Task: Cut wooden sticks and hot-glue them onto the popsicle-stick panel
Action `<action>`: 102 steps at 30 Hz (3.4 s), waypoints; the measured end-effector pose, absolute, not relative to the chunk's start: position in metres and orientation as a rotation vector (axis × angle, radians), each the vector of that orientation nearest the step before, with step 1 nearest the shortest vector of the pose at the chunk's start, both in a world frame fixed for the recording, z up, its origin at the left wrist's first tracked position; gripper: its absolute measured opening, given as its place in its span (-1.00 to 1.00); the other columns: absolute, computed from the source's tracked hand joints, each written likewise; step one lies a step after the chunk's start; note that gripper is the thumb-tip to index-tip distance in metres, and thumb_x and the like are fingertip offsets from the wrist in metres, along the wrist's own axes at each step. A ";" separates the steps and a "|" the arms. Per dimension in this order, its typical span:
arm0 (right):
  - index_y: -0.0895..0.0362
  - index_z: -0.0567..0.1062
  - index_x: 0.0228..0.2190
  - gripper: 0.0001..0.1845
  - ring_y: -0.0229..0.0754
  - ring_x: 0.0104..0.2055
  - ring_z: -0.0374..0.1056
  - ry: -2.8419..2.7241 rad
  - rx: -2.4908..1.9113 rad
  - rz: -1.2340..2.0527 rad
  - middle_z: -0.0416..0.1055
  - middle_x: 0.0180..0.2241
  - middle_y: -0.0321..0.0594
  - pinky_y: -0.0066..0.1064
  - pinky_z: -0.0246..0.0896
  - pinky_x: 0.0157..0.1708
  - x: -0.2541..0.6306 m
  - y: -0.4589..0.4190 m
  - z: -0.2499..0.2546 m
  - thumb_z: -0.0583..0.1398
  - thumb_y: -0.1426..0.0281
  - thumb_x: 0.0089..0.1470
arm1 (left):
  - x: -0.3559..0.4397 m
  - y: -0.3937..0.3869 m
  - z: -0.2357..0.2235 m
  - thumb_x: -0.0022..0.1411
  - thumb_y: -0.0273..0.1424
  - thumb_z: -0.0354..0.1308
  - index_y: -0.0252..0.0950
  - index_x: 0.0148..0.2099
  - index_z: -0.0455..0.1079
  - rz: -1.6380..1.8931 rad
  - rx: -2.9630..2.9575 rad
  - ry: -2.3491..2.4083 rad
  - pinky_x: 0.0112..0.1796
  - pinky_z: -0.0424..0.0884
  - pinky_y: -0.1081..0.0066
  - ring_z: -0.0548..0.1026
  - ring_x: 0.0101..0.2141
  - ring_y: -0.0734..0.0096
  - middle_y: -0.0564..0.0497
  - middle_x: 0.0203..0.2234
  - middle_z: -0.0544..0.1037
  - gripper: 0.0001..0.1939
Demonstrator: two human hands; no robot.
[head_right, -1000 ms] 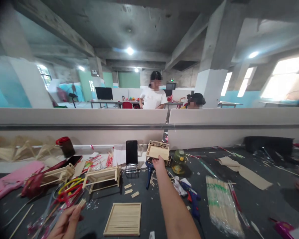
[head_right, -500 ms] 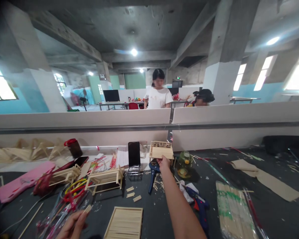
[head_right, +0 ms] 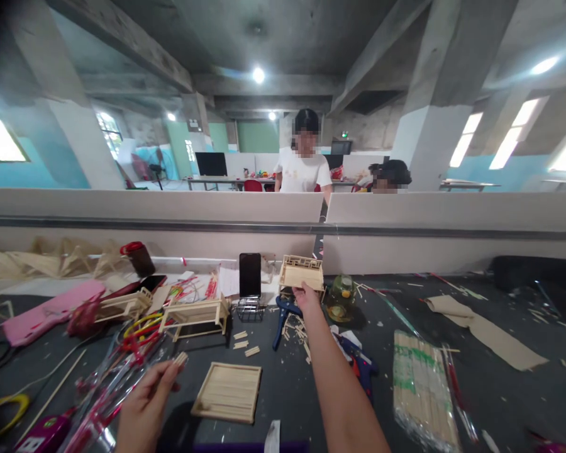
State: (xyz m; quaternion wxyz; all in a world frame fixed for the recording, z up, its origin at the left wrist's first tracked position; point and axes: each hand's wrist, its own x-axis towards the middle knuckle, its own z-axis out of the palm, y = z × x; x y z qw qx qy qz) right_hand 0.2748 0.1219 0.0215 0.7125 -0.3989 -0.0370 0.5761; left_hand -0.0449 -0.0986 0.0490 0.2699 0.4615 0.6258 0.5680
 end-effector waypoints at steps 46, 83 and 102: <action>0.13 0.56 -0.34 -0.76 -0.28 -0.47 0.30 -1.175 -0.957 1.214 0.46 -0.48 -0.30 -0.43 0.24 -0.41 0.182 -0.073 0.062 0.33 0.34 -0.15 | 0.043 -0.070 0.051 -0.10 -0.32 0.38 -0.41 -0.35 0.53 1.153 0.873 0.778 -0.42 0.41 0.47 0.47 -0.54 0.49 -0.03 -0.55 0.55 -0.72; 0.18 0.48 -0.44 -0.83 -0.43 -0.62 0.24 -0.705 -0.869 1.571 0.37 -0.62 -0.38 -0.64 0.17 -0.63 0.162 -0.074 0.033 0.33 0.36 -0.08 | 0.023 -0.069 0.036 -0.06 -0.39 0.35 -0.42 -0.21 0.44 1.017 0.771 0.657 -0.40 0.45 0.45 0.55 -0.39 0.35 -0.11 -0.42 0.59 -0.67; 0.18 0.44 -0.52 -0.84 -0.45 -0.65 0.23 -0.512 -0.688 1.746 0.33 -0.67 -0.41 -0.67 0.21 -0.65 0.155 -0.074 0.028 0.33 0.41 -0.07 | 0.031 -0.069 0.029 -0.04 -0.42 0.36 -0.42 -0.32 0.46 1.124 0.664 0.597 -0.47 0.45 0.54 0.53 -0.54 0.48 -0.06 -0.55 0.59 -0.77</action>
